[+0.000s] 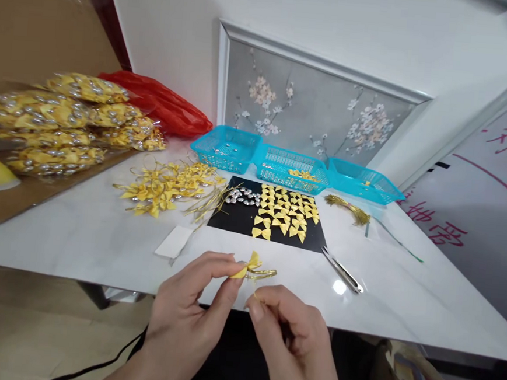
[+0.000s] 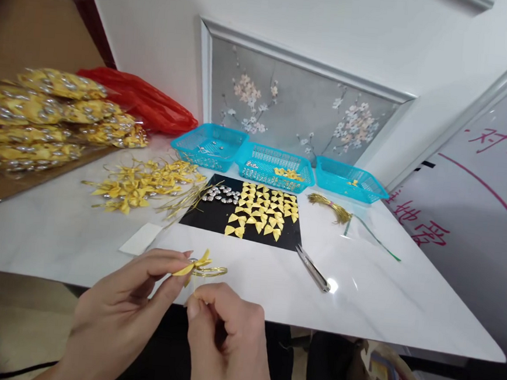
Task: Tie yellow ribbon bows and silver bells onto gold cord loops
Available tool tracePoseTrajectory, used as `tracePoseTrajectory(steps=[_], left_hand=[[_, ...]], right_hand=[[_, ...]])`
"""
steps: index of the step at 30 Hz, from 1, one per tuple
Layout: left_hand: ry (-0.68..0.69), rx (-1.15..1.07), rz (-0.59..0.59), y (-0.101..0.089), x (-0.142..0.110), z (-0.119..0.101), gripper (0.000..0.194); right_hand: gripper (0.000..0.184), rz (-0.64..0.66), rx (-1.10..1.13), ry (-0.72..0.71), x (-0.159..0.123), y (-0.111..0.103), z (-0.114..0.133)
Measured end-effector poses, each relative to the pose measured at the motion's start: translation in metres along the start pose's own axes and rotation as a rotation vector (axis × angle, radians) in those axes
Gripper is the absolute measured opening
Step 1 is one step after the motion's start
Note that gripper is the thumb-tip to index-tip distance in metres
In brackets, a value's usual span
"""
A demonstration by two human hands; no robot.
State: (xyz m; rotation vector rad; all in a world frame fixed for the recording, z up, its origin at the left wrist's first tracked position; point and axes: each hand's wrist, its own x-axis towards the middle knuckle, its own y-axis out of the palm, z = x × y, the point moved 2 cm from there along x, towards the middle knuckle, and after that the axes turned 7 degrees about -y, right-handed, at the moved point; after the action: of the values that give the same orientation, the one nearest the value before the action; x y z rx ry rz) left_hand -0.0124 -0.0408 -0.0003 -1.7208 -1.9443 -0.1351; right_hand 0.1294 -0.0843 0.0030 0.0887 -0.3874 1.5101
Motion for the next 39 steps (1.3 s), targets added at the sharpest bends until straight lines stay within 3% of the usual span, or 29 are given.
tracePoseTrajectory(steps=[7, 10, 12, 15, 17, 19, 22, 28, 39], left_hand=[[0.168, 0.106, -0.069, 0.0, 0.001, -0.01, 0.026], [0.15, 0.075, -0.07, -0.001, 0.002, -0.01, 0.026], [0.018, -0.019, -0.028, 0.0, 0.004, -0.008, 0.023], [-0.386, -0.327, 0.176, 0.005, 0.008, -0.004, 0.006], [-0.626, -0.542, 0.289, 0.009, 0.008, -0.004, 0.009], [-0.756, -0.679, 0.331, 0.011, 0.008, -0.006, 0.019], [-0.829, -0.791, 0.354, 0.013, 0.007, -0.007, 0.023], [-0.867, -0.927, 0.403, 0.012, 0.005, -0.01, 0.017], [-0.956, -1.016, 0.449, 0.011, 0.003, -0.012, 0.016]], right_hand=[[0.023, 0.024, -0.048, -0.131, 0.002, 0.002, 0.002], [0.022, 0.02, -0.09, -0.218, 0.004, 0.003, 0.002], [0.018, -0.004, -0.176, -0.329, 0.003, 0.005, 0.002], [0.013, -0.101, -0.336, -0.567, 0.0, 0.005, 0.007], [0.014, -0.186, -0.405, -0.642, -0.001, 0.001, 0.01], [0.014, -0.244, -0.438, -0.638, 0.001, -0.005, 0.012], [0.019, -0.26, -0.419, -0.61, 0.005, -0.013, 0.012], [0.02, -0.228, -0.44, -0.586, 0.013, -0.013, 0.009], [0.018, -0.095, -0.295, -0.341, 0.016, -0.015, 0.003]])
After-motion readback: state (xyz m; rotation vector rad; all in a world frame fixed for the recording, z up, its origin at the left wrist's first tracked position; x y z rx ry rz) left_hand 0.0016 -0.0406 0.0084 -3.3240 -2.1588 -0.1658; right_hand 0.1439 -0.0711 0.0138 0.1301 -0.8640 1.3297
